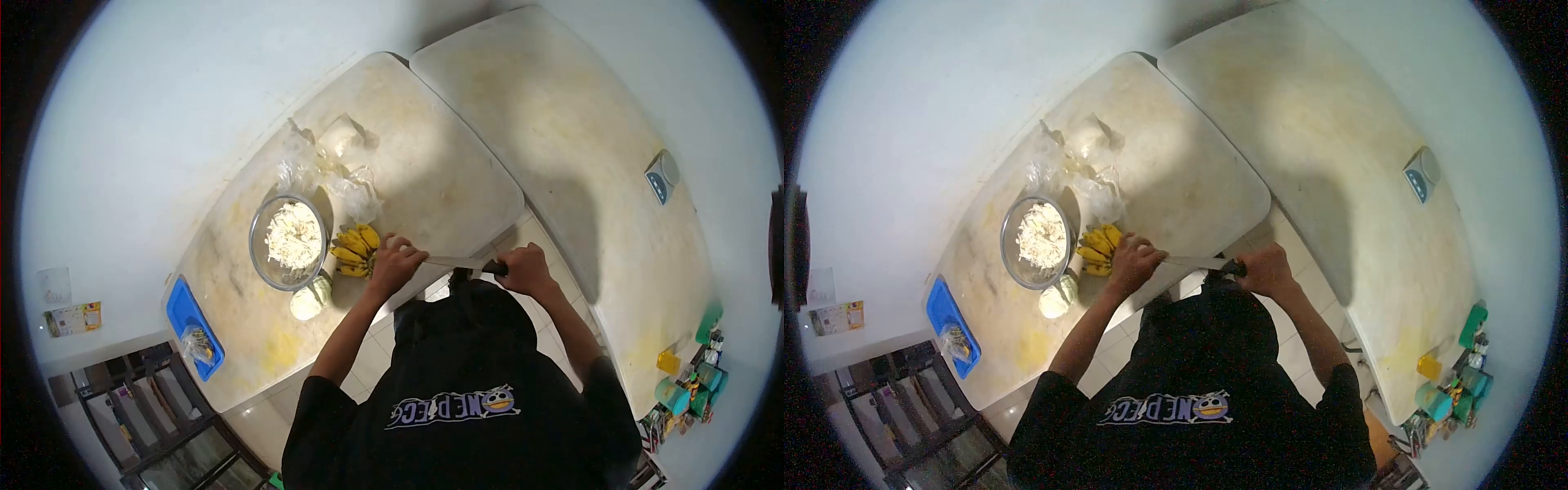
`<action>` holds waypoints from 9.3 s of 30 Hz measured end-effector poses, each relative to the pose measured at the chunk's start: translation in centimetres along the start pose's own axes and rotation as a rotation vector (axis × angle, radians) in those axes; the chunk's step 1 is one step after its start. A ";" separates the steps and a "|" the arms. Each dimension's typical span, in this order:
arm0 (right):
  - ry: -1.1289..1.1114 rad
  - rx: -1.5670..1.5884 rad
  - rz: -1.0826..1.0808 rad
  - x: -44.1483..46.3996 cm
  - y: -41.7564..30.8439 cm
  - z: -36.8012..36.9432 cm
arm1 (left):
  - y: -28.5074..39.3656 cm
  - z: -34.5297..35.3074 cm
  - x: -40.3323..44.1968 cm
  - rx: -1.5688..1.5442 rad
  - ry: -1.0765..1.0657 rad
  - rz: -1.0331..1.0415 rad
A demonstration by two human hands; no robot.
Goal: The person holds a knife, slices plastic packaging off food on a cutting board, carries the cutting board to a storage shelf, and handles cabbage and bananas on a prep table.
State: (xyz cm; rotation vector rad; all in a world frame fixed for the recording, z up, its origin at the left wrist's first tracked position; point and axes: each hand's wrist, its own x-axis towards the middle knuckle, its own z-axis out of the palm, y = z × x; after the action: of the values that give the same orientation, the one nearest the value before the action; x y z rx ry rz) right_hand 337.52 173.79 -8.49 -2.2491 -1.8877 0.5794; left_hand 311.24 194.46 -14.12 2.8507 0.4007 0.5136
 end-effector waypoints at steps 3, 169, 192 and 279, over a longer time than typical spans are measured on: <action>0.143 -0.035 -0.032 1.2 1.7 0.3 | -0.5 -0.6 -0.3 -0.034 0.029 -0.266; 0.190 0.812 0.290 1.2 -29.3 23.0 | -5.3 -7.6 -37.4 0.022 0.269 -0.660; 0.257 0.812 0.246 2.4 -27.9 23.5 | -4.9 -5.7 -37.9 0.114 0.540 -0.692; 0.082 0.732 0.330 1.6 -27.7 23.6 | -12.6 -9.1 -30.3 -0.075 0.155 -0.897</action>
State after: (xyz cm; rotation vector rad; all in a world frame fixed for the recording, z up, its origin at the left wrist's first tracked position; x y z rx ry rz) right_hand 303.38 177.75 -20.54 -2.0184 -1.0111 1.0031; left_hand 277.73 198.60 -18.40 2.2218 1.5211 0.5235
